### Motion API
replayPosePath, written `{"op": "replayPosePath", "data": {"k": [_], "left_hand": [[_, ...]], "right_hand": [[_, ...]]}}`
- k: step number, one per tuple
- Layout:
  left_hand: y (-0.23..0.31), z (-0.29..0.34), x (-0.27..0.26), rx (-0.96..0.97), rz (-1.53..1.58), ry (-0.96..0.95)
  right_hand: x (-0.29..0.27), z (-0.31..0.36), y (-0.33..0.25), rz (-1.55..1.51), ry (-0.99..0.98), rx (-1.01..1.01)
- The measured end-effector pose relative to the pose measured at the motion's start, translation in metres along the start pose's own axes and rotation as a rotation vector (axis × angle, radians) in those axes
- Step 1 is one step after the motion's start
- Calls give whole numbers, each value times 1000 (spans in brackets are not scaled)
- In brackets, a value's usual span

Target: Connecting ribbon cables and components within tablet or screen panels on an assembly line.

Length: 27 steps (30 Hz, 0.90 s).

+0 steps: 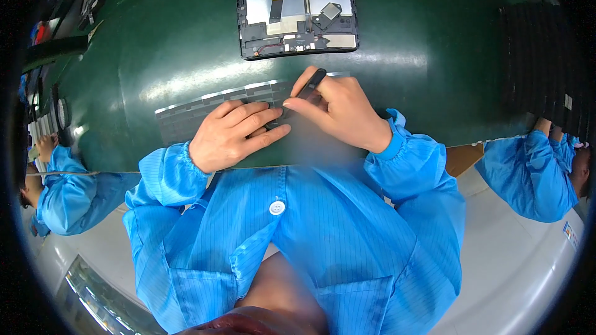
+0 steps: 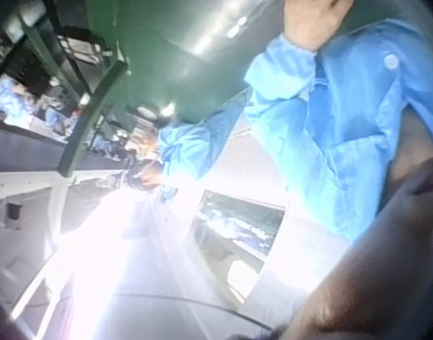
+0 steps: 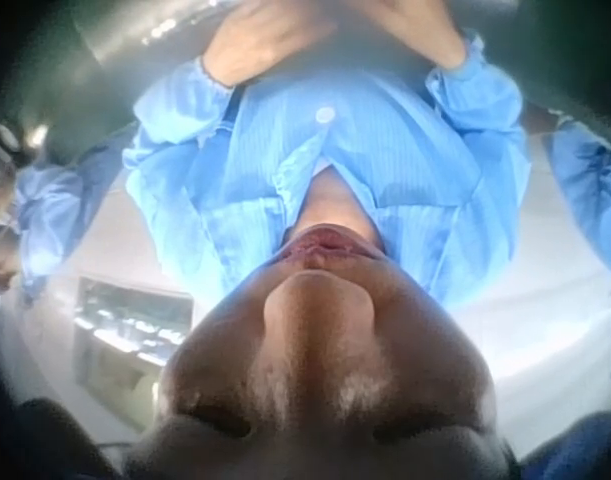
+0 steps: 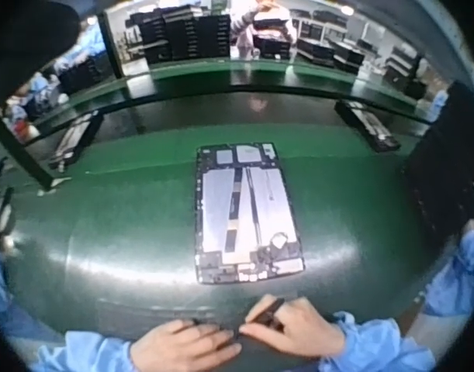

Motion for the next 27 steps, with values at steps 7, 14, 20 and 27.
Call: {"op": "replayPosePath", "data": {"k": [7,14,20,27], "left_hand": [[-1,1,2,-13,13,-7],[-19,-9,-11,-84,121,138],[-49,-19,-12,-244,-4,378],[-51,-19,-6,-268,-65,409]], "right_hand": [[-4,-1,20,-529,-61,212],[-52,-62,-17,-380,56,46],[-48,-93,-24,-228,-9,83],[-42,-96,-19,-224,-21,138]]}}
Point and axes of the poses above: each hand's wrist, its own z-axis away from the middle knuckle, its own x-axis out of the palm, y = z × x, the point moved 2 cm from there along -z, towards the middle knuckle, and after that the axes turned 5 degrees about x, right-handed, at the moved point
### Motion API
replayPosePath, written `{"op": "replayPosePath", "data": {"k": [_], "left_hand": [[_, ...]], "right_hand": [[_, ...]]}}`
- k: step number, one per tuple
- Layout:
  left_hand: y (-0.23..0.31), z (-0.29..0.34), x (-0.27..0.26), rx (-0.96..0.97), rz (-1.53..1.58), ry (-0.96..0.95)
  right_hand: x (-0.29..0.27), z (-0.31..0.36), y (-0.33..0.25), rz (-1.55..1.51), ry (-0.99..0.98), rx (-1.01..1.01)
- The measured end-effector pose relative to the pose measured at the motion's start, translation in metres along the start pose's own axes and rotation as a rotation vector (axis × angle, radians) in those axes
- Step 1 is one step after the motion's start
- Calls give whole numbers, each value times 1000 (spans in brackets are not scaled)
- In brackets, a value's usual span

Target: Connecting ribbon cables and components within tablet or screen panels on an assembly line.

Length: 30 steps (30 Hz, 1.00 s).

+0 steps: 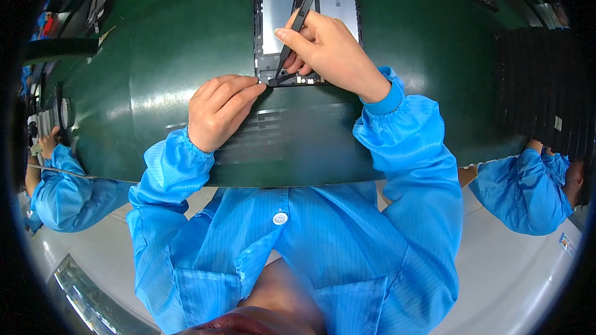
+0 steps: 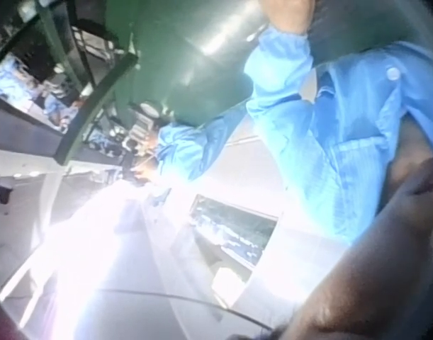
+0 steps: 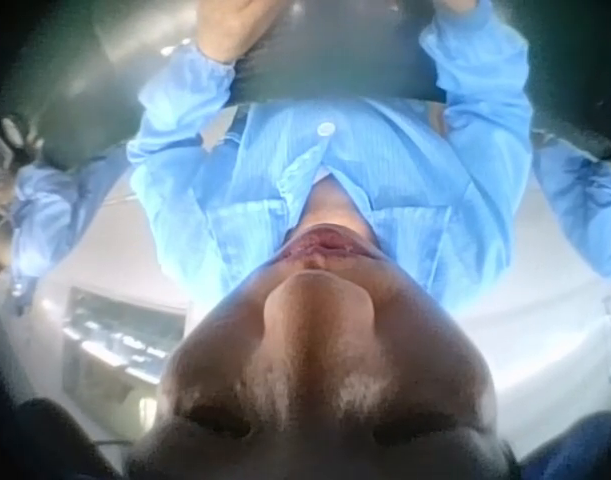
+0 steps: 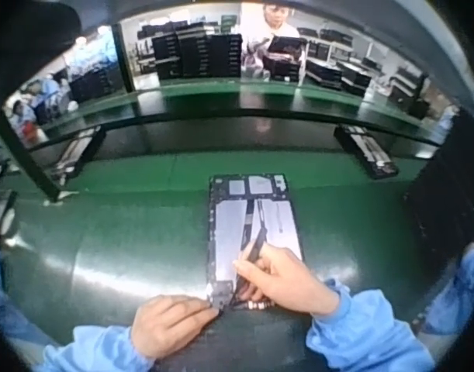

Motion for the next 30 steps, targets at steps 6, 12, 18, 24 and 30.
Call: {"op": "replayPosePath", "data": {"k": [6,12,18,24,30], "left_hand": [[-1,-1,2,-7,3,-1],[1,-2,2,-11,5,-4],[2,-2,2,-15,6,-5],[0,1,2,-19,9,-9],[-10,7,-2,47,-111,-94]], "right_hand": [[0,-1,-1,18,2,18],[0,0,1,26,14,7],[1,1,-1,39,25,-2],[4,-1,0,44,28,11],[12,-11,-2,41,32,15]]}}
Point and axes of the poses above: each hand's wrist, its own z-axis away from the middle knuckle, its own x-axis out of the palm, y = z × x, the point moved 2 cm from there along -z, towards the middle knuckle, and after that the axes turned 5 degrees about x, right-handed, at the moved point
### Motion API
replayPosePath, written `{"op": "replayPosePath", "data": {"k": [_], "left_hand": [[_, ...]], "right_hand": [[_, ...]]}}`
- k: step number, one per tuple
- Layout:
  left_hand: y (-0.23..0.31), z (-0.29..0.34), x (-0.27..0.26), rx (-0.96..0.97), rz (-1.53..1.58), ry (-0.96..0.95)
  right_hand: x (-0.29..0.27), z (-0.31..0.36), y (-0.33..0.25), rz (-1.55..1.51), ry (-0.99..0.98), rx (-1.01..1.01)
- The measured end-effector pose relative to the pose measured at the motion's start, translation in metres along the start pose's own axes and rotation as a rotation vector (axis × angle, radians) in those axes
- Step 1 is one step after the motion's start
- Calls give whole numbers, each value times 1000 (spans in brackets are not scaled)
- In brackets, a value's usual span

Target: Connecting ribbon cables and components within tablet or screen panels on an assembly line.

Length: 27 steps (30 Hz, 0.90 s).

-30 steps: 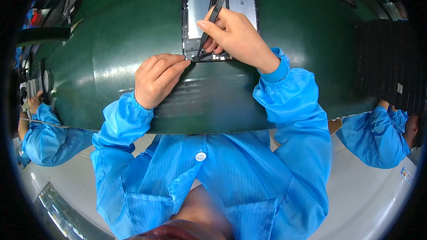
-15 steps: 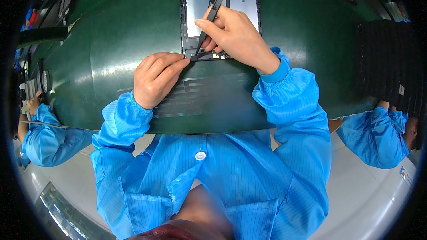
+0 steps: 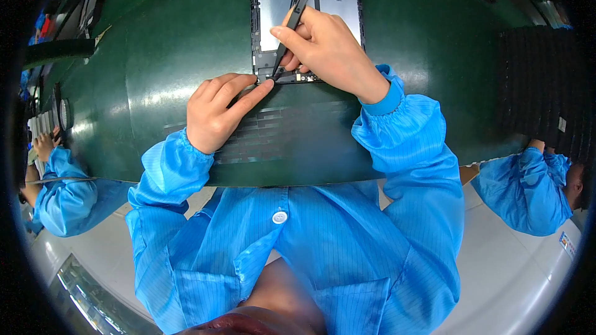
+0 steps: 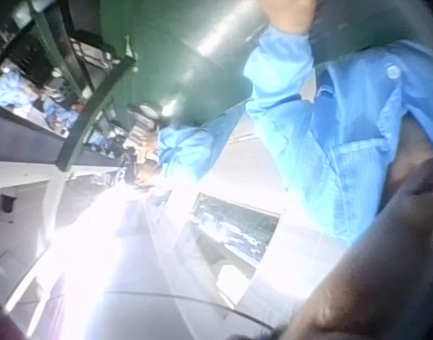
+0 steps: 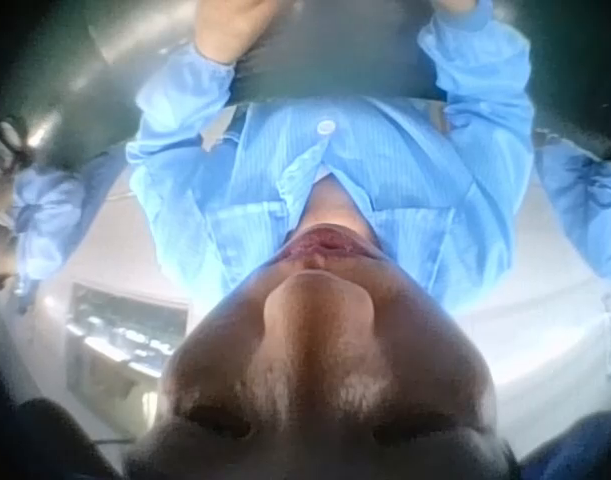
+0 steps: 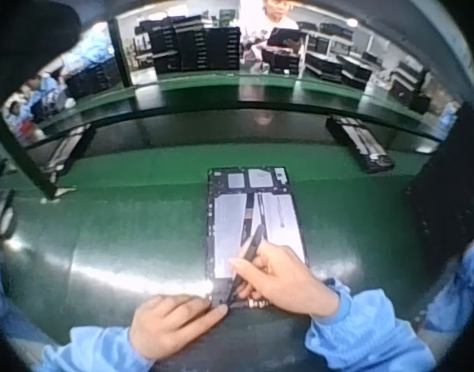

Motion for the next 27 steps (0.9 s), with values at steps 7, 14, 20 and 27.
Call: {"op": "replayPosePath", "data": {"k": [7,14,20,27], "left_hand": [[2,-9,-5,-45,32,-73],[1,-11,1,-40,55,-51],[5,-14,2,-85,106,0],[5,-13,7,-46,81,26]], "right_hand": [[-23,15,7,-118,136,-83],[-28,31,15,64,150,-211],[-27,32,19,125,133,-246],[-29,35,20,-15,114,-219]]}}
Point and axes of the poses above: each hand's wrist, its own z-axis away from the middle knuckle, its own x-axis out of the palm, y = z × x, the point moved 2 cm from there along -z, towards the middle knuckle, and after that the axes turned 5 degrees about x, right-handed, at the moved point
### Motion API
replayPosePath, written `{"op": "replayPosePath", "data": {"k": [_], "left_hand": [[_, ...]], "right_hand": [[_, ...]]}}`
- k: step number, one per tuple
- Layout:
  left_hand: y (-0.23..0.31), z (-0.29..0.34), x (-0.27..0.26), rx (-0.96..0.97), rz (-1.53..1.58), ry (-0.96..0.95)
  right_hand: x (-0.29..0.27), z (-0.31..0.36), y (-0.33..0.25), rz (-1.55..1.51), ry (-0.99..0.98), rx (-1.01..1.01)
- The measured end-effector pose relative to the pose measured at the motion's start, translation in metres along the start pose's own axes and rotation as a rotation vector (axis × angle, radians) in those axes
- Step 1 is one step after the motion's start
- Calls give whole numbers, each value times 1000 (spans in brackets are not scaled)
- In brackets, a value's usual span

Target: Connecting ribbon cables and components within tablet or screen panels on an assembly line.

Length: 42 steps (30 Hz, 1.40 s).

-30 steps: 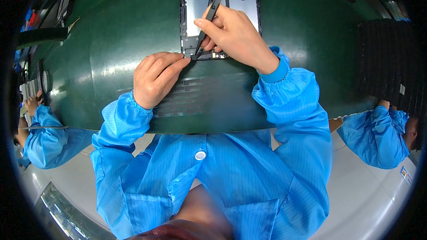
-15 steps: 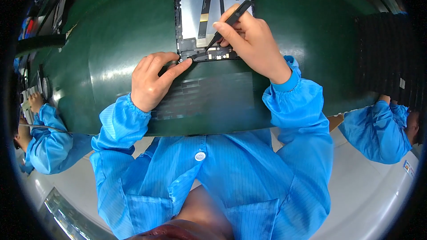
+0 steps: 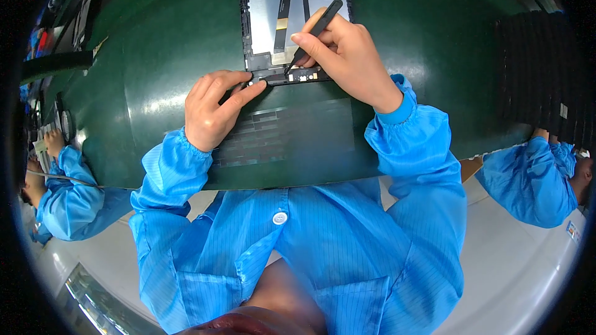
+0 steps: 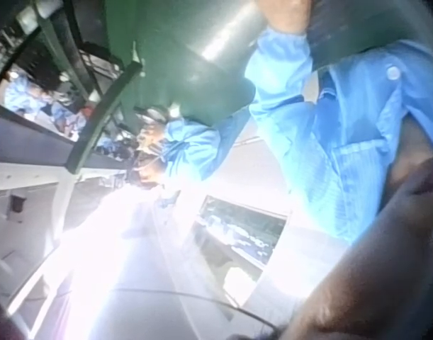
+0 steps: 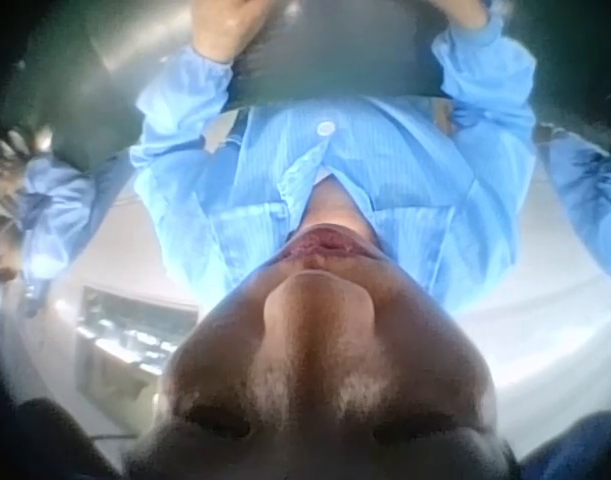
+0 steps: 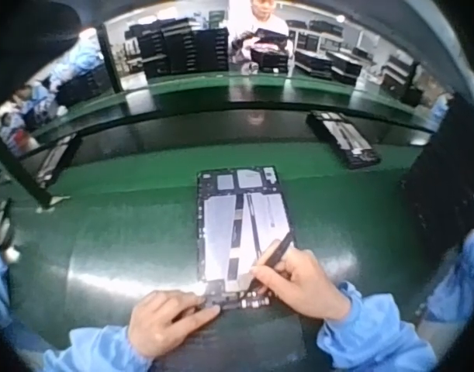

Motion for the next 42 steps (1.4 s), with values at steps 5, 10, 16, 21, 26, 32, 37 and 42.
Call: {"op": "replayPosePath", "data": {"k": [5,10,16,21,26,32,37,42], "left_hand": [[-1,4,3,58,-76,-8],[2,0,1,22,-47,-58],[-2,4,3,49,-101,-77],[-3,7,1,30,-98,-102],[13,-3,1,-10,-134,-127],[12,-2,1,27,-74,-137],[14,12,0,4,-52,-126],[26,-18,6,108,25,-3]], "right_hand": [[1,1,-2,22,16,20],[1,-1,-1,33,20,-6],[4,-3,-2,45,21,10],[9,-5,0,67,16,6],[9,-2,2,67,60,-10],[-2,10,24,-72,168,-9],[-13,10,41,-346,572,-261],[-2,-4,50,-345,541,-219]]}}
Point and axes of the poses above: each hand's wrist, its own z-axis away from the middle knuckle, its own x-axis out of the palm, y = z × x, the point moved 2 cm from there along -z, towards the middle knuckle, and after that the axes turned 5 degrees about x, right-handed, at the moved point
